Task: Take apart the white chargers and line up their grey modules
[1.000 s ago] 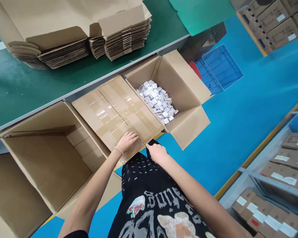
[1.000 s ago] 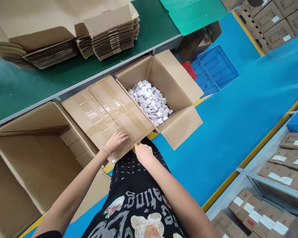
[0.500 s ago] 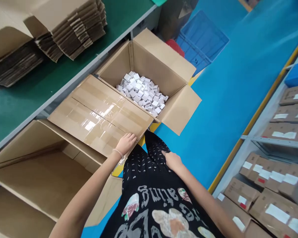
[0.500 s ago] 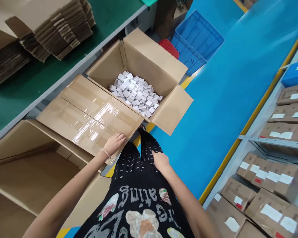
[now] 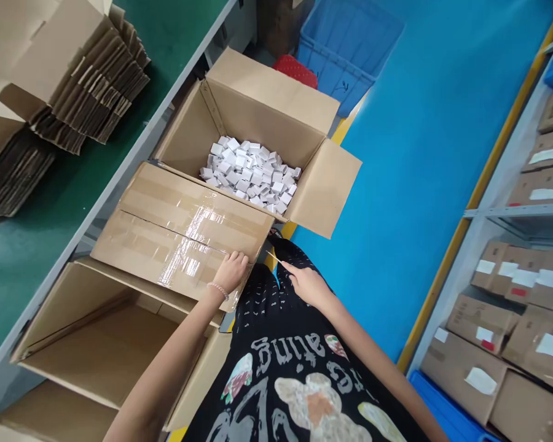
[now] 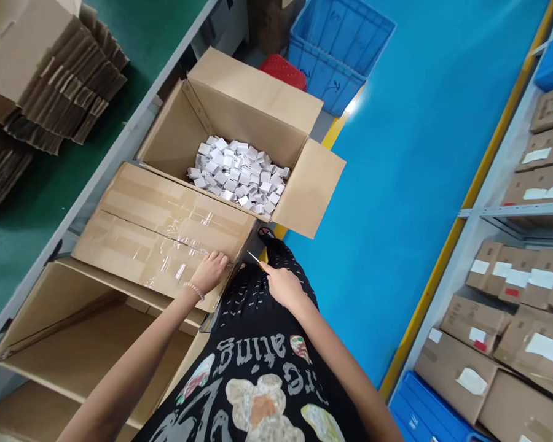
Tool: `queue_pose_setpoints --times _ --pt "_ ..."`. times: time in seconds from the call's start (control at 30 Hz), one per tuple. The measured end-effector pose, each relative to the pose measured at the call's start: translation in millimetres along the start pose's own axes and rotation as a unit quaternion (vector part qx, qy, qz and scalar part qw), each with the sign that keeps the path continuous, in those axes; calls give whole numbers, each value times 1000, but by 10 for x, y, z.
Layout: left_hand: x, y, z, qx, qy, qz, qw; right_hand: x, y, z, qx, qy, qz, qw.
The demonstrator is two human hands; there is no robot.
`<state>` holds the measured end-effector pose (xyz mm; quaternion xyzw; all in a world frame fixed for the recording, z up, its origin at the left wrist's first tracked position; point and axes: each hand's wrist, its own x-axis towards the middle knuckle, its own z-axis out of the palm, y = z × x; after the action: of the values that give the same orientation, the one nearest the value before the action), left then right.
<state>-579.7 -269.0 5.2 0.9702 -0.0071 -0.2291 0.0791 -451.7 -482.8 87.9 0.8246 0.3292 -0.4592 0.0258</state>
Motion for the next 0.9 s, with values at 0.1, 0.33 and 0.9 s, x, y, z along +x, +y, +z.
queue_pose_setpoints --times 0.1,0.33,0.9 --pt "2 -40 20 5 -7 10 1000 3 -85 41 18 -6 -11 1000" --pt "-21 -49 16 14 -9 29 999 -7 -50 79 54 -13 -20 998" --pt "-64 62 -155 20 -20 0 1000 -14 21 218 75 -17 -89 993"
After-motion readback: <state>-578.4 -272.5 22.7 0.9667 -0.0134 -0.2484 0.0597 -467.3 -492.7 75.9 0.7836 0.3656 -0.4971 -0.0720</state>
